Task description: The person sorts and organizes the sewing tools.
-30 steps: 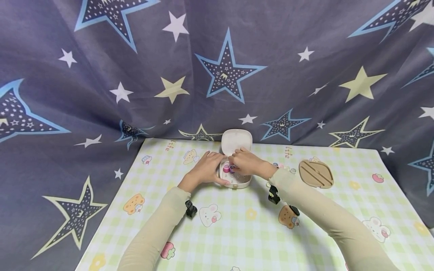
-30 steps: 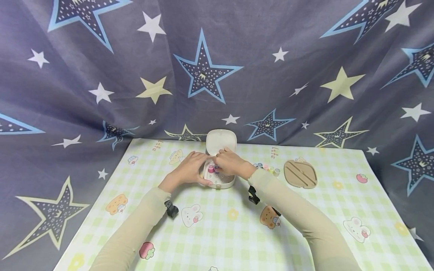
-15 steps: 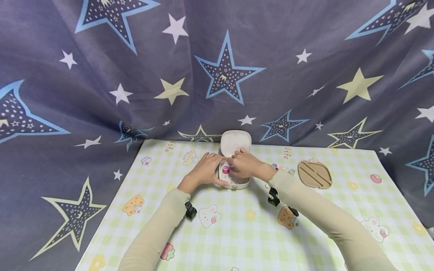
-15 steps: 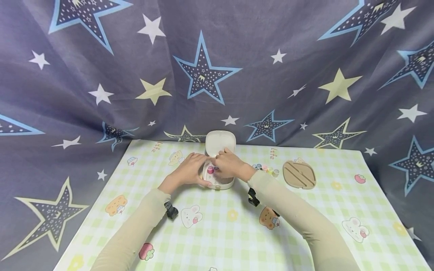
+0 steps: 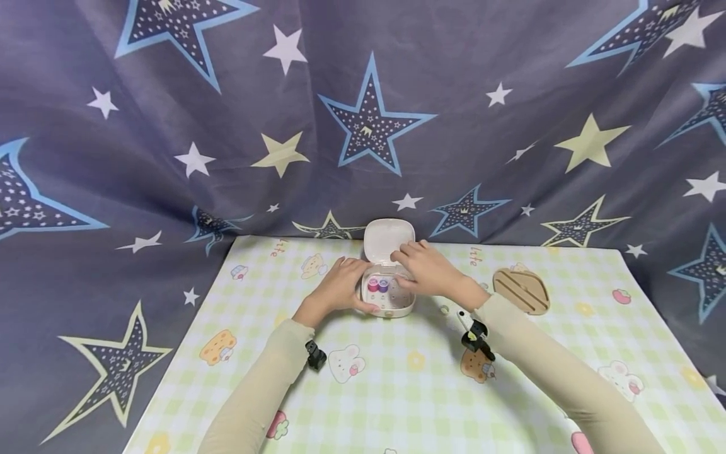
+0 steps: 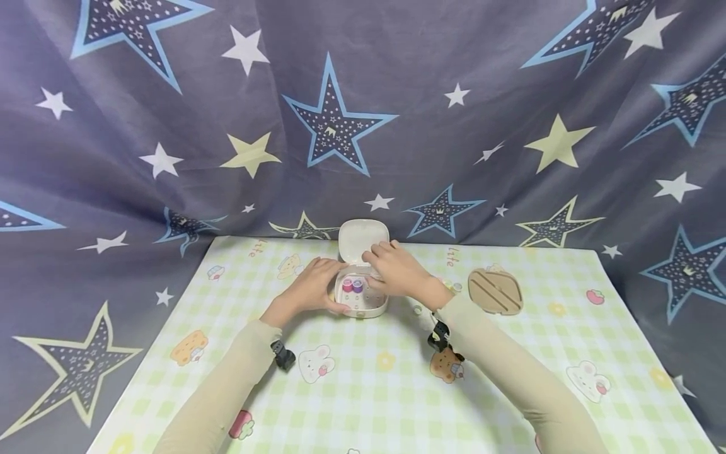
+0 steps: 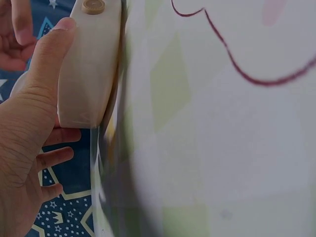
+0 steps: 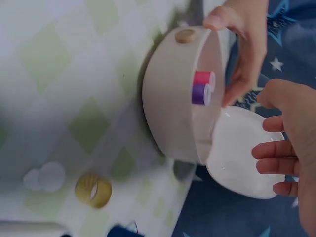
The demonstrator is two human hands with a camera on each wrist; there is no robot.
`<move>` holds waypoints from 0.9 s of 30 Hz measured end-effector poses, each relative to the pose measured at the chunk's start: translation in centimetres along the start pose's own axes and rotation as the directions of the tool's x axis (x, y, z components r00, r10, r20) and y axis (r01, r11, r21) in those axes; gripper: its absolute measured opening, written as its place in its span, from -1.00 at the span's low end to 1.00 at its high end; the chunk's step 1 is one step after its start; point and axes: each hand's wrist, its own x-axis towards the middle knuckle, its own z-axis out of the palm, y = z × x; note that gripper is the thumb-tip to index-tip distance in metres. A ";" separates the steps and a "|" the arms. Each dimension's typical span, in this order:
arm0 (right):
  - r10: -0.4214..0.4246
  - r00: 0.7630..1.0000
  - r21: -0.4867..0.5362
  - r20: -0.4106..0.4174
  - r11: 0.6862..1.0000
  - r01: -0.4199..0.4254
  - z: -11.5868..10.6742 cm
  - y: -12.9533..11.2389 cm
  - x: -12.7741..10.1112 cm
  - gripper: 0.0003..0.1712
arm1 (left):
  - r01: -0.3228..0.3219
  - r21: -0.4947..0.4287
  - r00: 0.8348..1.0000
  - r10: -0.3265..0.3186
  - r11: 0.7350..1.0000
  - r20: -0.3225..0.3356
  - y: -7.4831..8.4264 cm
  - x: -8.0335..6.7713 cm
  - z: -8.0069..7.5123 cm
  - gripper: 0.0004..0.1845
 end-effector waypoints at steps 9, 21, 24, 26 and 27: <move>0.140 0.990 0.099 -0.009 0.985 -0.138 -1.1 2.0 -3.6 -0.48 | 0.008 -0.013 1.000 -0.008 1.000 -0.002 -0.1 0.0 0.2 0.27; 0.148 0.989 0.028 0.026 0.988 -0.149 -0.2 3.8 -7.6 -0.46 | 0.013 -0.027 1.000 -0.013 1.000 0.001 -0.1 0.0 0.1 0.26; 0.147 0.988 0.018 0.053 0.989 -0.148 0.1 4.3 -8.3 -0.46 | 0.013 -0.033 1.000 -0.013 0.999 0.002 -0.1 0.0 0.2 0.27; 0.150 0.986 0.010 0.068 0.989 -0.151 0.4 4.6 -8.7 -0.48 | 0.010 -0.034 1.000 -0.010 0.999 0.000 -0.2 0.0 0.3 0.27; 0.154 0.985 0.010 0.075 0.988 -0.155 0.5 4.7 -8.9 -0.49 | 0.009 -0.033 1.000 -0.009 0.999 0.000 -0.1 0.1 0.3 0.27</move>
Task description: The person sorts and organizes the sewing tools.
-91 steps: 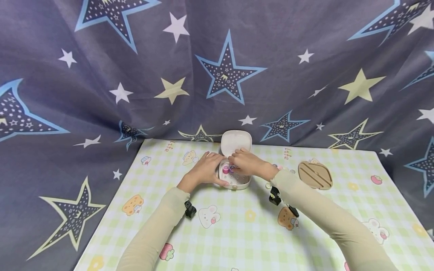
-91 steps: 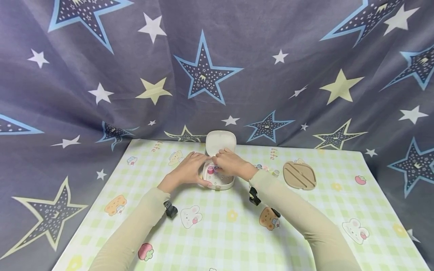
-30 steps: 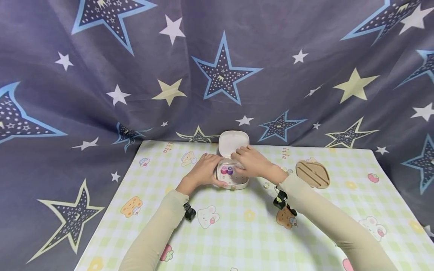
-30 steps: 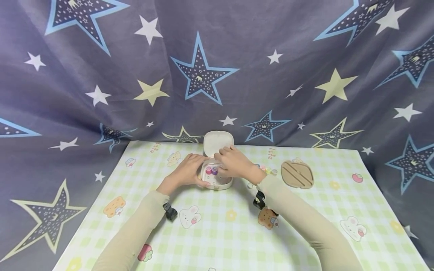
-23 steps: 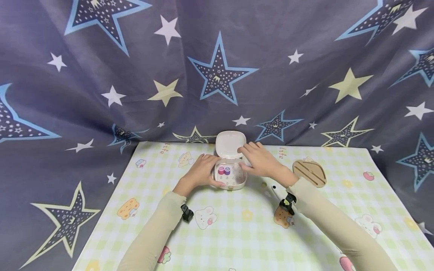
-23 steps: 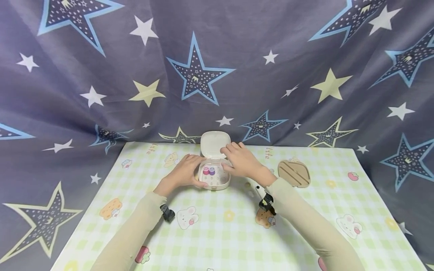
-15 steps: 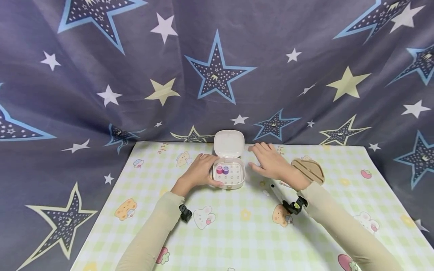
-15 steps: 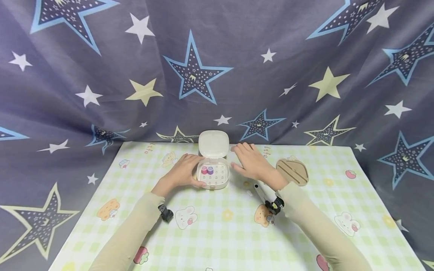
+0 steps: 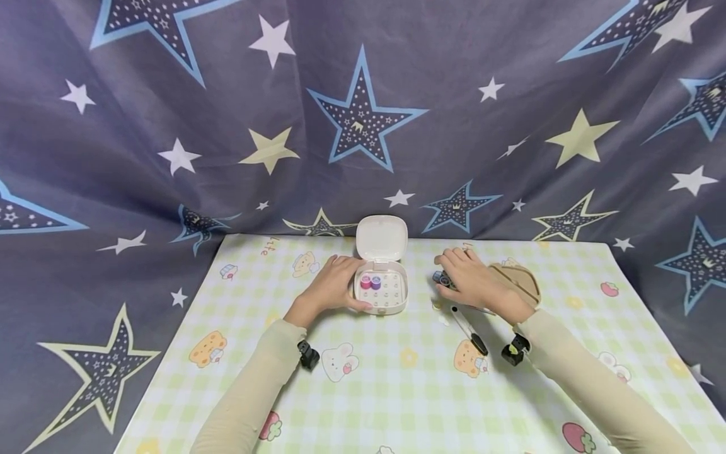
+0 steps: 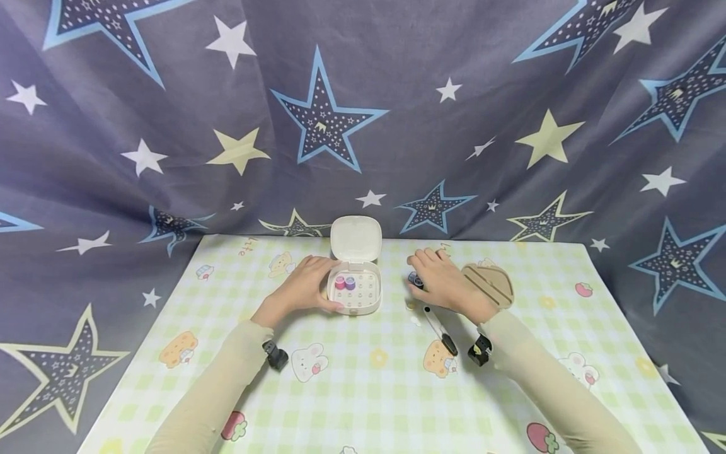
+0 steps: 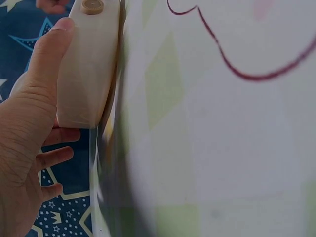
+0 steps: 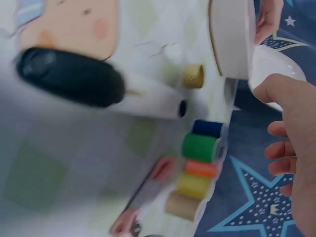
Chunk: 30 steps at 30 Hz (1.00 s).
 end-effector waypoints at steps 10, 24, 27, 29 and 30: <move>0.010 0.999 -0.026 0.040 1.000 -0.009 1.3 0.8 -0.8 -0.63 | -0.008 -0.003 1.000 0.008 1.000 -0.015 0.1 -0.1 -0.2 0.25; -0.059 0.996 -0.055 -0.061 0.997 0.056 2.4 1.2 -1.1 -0.79 | -0.009 -0.025 1.000 0.010 1.000 0.005 0.4 0.1 -0.1 0.25; -0.062 0.997 -0.038 -0.053 0.997 0.060 2.5 1.0 -1.1 -0.81 | -0.006 -0.026 1.000 0.007 1.000 0.009 0.4 0.0 -0.1 0.26; -0.066 0.997 -0.042 -0.050 0.997 0.064 2.6 0.9 -0.9 -0.83 | -0.004 -0.018 1.000 0.004 1.000 0.004 0.3 -0.1 -0.1 0.25; -0.066 0.997 -0.041 -0.050 0.997 0.064 2.6 0.9 -0.8 -0.85 | -0.005 -0.016 1.000 0.005 1.000 -0.002 0.2 -0.2 -0.2 0.25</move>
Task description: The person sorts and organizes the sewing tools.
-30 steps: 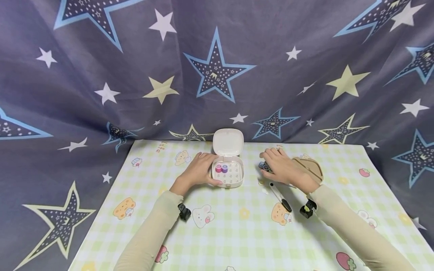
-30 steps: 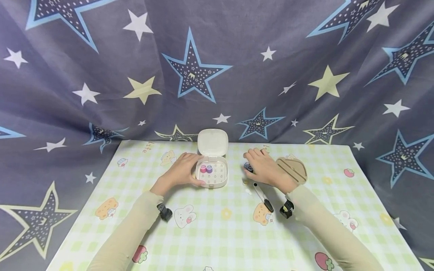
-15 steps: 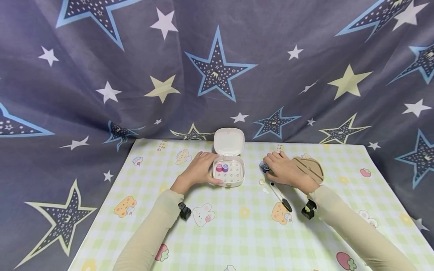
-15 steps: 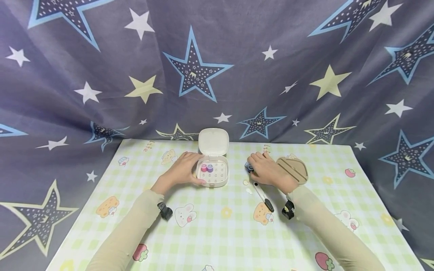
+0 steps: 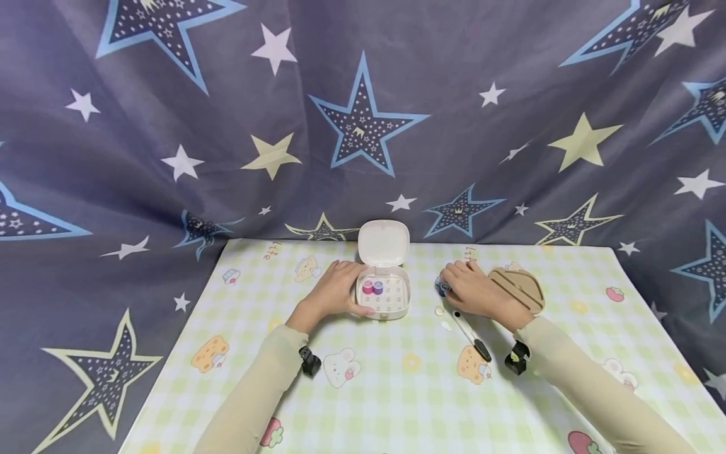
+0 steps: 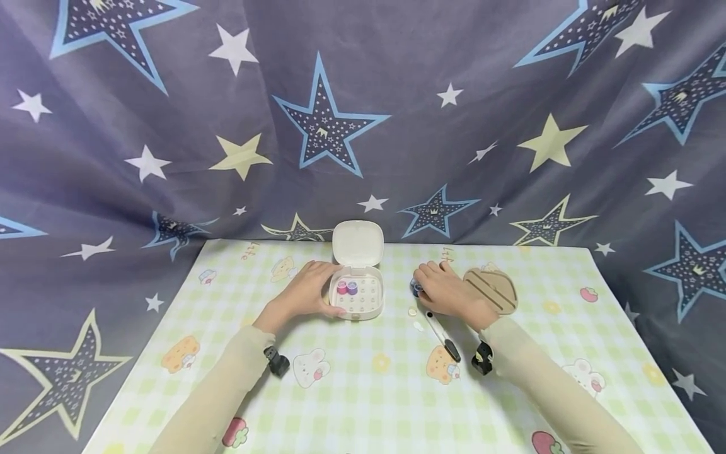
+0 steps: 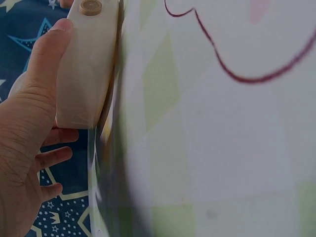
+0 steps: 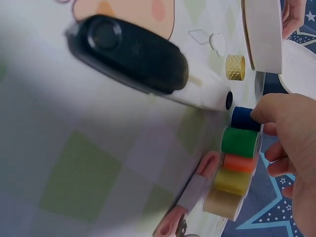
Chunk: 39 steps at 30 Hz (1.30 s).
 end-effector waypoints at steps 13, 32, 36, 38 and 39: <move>0.006 1.000 -0.001 -0.021 1.000 -0.006 0.4 -0.5 0.9 -0.79 | -0.016 -0.007 0.999 0.016 1.000 -0.034 -0.5 -0.2 0.0 0.23; 0.031 0.999 0.003 0.017 1.000 -0.031 -0.2 -0.7 0.5 -0.84 | -0.002 0.003 1.000 0.002 1.000 -0.013 -0.2 0.1 0.0 0.25; 0.036 0.999 0.004 0.019 0.999 -0.036 0.0 -0.6 0.4 -0.83 | -0.002 0.006 1.000 0.002 1.000 -0.014 -0.1 0.1 0.1 0.24; 0.035 0.999 0.004 0.024 0.999 -0.035 0.1 -0.6 0.4 -0.82 | -0.001 0.003 1.000 0.001 1.000 -0.012 -0.1 0.1 0.2 0.24; 0.036 0.999 0.005 0.027 0.999 -0.036 0.2 -0.6 0.3 -0.82 | -0.001 0.000 1.000 0.001 1.000 -0.010 -0.1 0.1 0.2 0.24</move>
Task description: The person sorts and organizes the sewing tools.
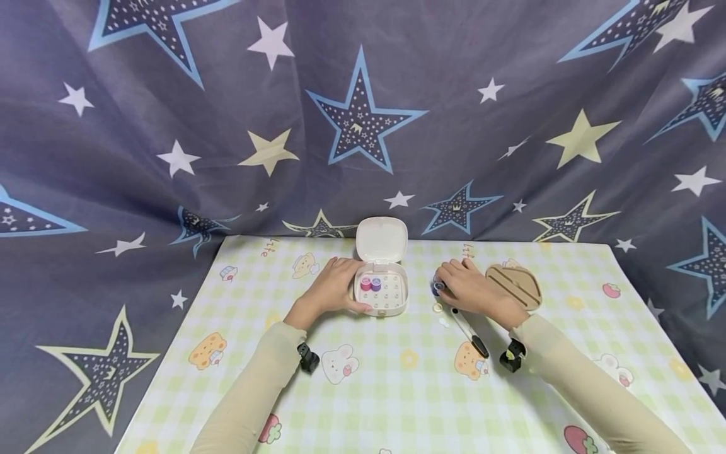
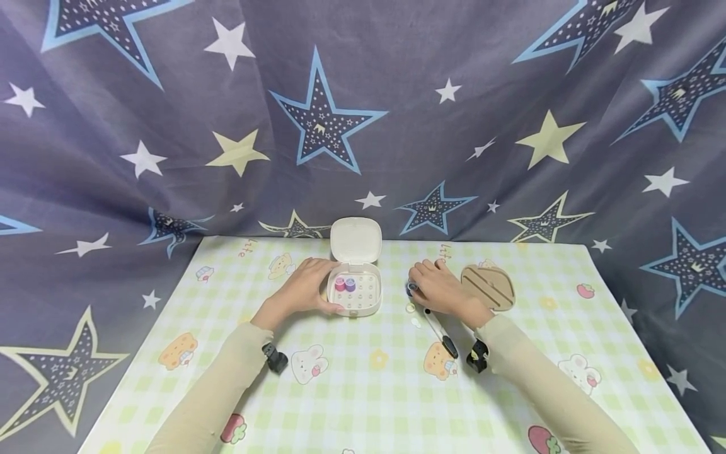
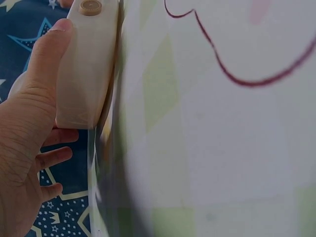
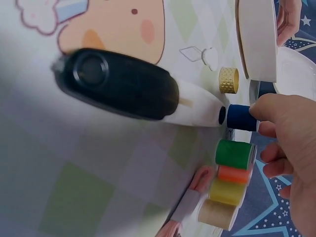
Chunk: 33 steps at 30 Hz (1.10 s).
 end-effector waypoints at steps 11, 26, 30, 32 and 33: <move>0.028 1.000 0.055 -0.013 0.998 -0.027 -0.2 -0.2 -0.1 -0.84 | 0.000 -0.005 1.000 0.001 1.000 0.009 0.1 -0.2 0.0 0.24; 0.047 0.999 0.140 -0.025 0.989 -0.043 -1.9 -0.7 1.4 -0.77 | 0.003 -0.006 1.000 -0.003 1.000 0.011 0.0 0.1 -0.3 0.24; 0.051 0.998 0.177 -0.037 0.983 -0.044 -2.4 -1.2 2.0 -0.75 | 0.004 -0.012 1.000 -0.003 1.000 0.024 0.2 0.0 -0.3 0.24; 0.049 0.998 0.189 -0.041 0.981 -0.040 -2.6 -1.6 2.4 -0.75 | 0.007 -0.009 1.000 -0.006 1.000 0.024 0.1 -0.1 -0.3 0.24; 0.044 0.998 0.192 -0.042 0.981 -0.035 -2.8 -1.8 2.7 -0.74 | 0.009 -0.005 1.000 -0.009 1.000 0.022 0.1 -0.1 -0.3 0.24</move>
